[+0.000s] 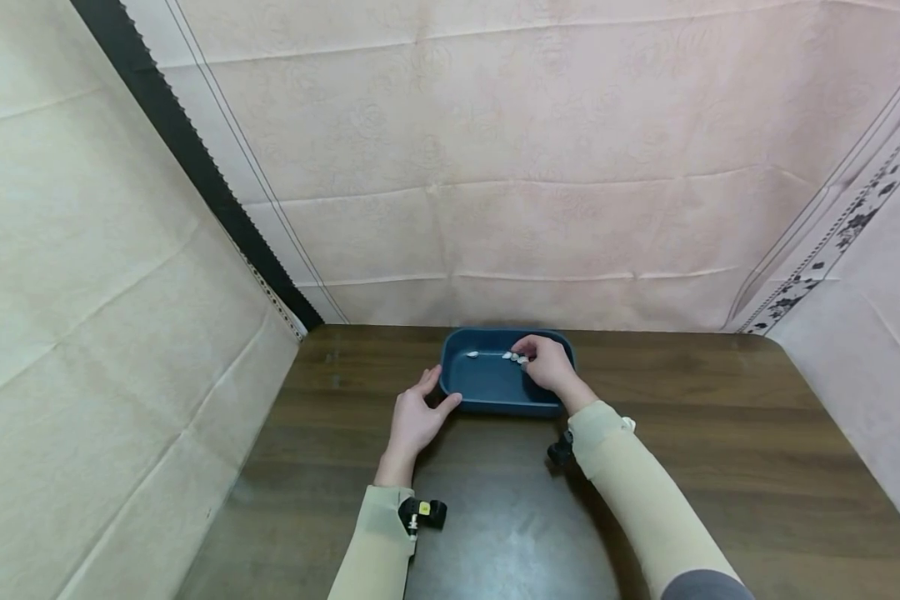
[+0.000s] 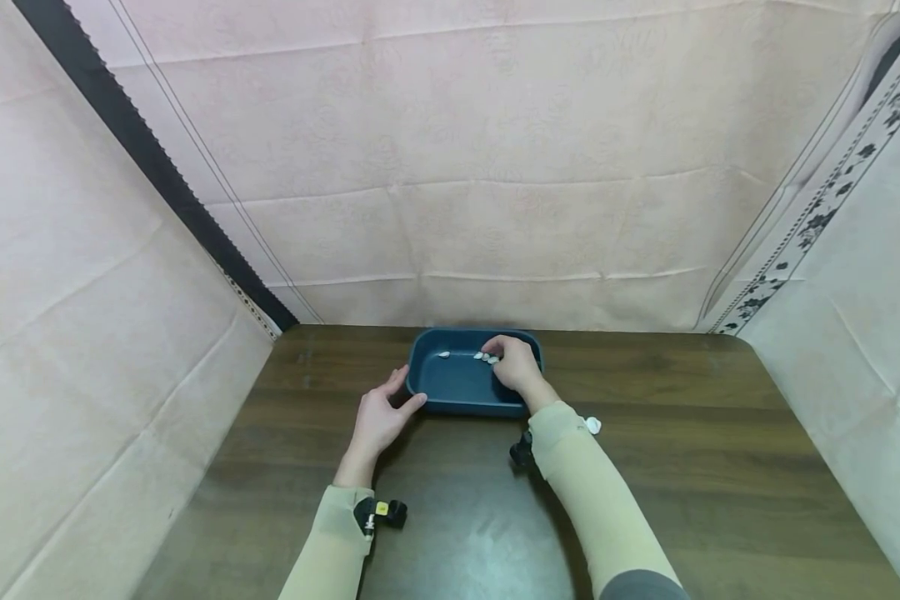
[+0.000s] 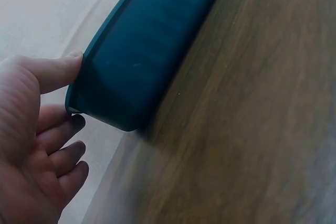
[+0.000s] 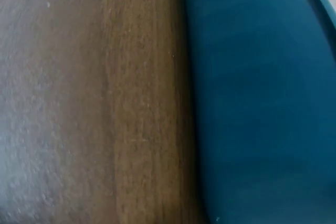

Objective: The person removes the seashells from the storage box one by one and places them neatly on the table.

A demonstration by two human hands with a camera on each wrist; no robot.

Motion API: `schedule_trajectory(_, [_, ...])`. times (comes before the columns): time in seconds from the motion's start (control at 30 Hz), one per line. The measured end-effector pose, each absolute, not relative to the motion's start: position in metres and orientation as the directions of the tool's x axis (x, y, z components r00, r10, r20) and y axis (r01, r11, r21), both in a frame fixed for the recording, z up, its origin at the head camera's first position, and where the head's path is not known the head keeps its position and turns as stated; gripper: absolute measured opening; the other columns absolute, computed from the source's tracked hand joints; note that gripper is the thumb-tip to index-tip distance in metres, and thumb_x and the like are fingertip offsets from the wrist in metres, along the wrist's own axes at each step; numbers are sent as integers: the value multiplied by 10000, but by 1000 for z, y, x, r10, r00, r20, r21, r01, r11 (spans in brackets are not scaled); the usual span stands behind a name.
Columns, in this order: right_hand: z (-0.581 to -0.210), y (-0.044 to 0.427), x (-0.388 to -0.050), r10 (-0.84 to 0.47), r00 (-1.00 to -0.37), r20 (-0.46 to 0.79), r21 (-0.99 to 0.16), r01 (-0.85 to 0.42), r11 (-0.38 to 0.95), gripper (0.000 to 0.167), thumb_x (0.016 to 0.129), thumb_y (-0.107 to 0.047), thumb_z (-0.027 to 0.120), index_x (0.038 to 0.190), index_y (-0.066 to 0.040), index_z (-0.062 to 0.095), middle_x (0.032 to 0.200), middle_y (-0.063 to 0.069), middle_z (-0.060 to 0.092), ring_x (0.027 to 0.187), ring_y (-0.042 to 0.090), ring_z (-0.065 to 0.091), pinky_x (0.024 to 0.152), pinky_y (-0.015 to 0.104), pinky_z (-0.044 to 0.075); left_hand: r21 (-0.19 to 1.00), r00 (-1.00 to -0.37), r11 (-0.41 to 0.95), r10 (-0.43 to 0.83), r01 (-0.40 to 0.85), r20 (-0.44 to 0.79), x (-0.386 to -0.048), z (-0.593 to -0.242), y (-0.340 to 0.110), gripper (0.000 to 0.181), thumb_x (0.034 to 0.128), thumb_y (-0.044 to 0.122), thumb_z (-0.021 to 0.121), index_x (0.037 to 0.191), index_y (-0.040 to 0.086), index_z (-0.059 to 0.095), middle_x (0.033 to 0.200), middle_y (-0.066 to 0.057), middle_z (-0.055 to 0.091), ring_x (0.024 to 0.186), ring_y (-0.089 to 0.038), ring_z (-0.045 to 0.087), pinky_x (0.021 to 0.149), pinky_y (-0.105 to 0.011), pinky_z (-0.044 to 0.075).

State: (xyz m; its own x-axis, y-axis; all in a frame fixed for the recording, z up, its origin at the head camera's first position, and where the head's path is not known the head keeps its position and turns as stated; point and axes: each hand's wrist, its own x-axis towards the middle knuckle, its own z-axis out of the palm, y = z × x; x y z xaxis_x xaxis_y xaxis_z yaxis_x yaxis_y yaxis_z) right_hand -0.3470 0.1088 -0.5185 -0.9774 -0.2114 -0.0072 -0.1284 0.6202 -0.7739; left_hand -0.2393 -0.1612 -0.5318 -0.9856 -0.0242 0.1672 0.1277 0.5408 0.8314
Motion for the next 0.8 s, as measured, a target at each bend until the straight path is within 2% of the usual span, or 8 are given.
schedule_trajectory(0.1, [-518,108,-347,-203,-979,-13,-767,-121,630,237,1008,38,669,1220,-48,730,1264,175,693,1136,353,612,1067,545,512,830,-986,543,-25,127,167,-239,-531,-161,682,983,292,810,1565,60,541,1591,-107,530,1535,-290,414,1234,-529,342])
schedule_trajectory(0.27, [-518,106,-348,-210,-978,-2,-752,-137,644,222,1008,37,673,1208,-45,725,1211,156,705,1121,334,632,1047,536,521,832,-985,540,-30,126,169,-240,-532,-162,676,982,289,811,1561,60,548,1590,-104,532,1534,-286,416,1235,-528,343])
schedule_trajectory(0.4, [-519,105,-349,-239,-971,3,-758,-158,633,301,982,110,623,1230,-36,713,1172,142,712,1093,320,640,1035,519,531,828,-986,547,-28,123,165,-239,-532,-162,674,989,291,803,1566,61,542,1595,-110,526,1537,-286,411,1236,-532,340])
schedule_trajectory(0.6, [-520,106,-349,-263,-965,22,-758,-188,624,458,905,189,572,1282,-37,703,1245,157,707,1155,333,640,1074,524,515,831,-987,543,-25,121,160,-238,-530,-161,682,984,288,808,1568,63,539,1598,-108,522,1539,-289,408,1236,-532,340])
schedule_trajectory(0.7, [-521,105,-349,-261,-965,30,-750,-195,633,426,908,157,622,1282,-32,701,1269,172,700,1189,347,643,1088,530,507,831,-987,543,-24,123,162,-238,-530,-161,681,985,287,806,1569,60,538,1598,-104,522,1541,-291,405,1237,-535,337])
schedule_trajectory(0.8, [-522,105,-349,-258,-966,25,-740,-191,645,353,942,53,729,1283,-32,697,1278,175,696,1202,353,641,1093,536,501,826,-986,549,-22,125,164,-239,-532,-161,680,988,300,802,1568,62,540,1596,-100,526,1539,-286,408,1236,-531,340])
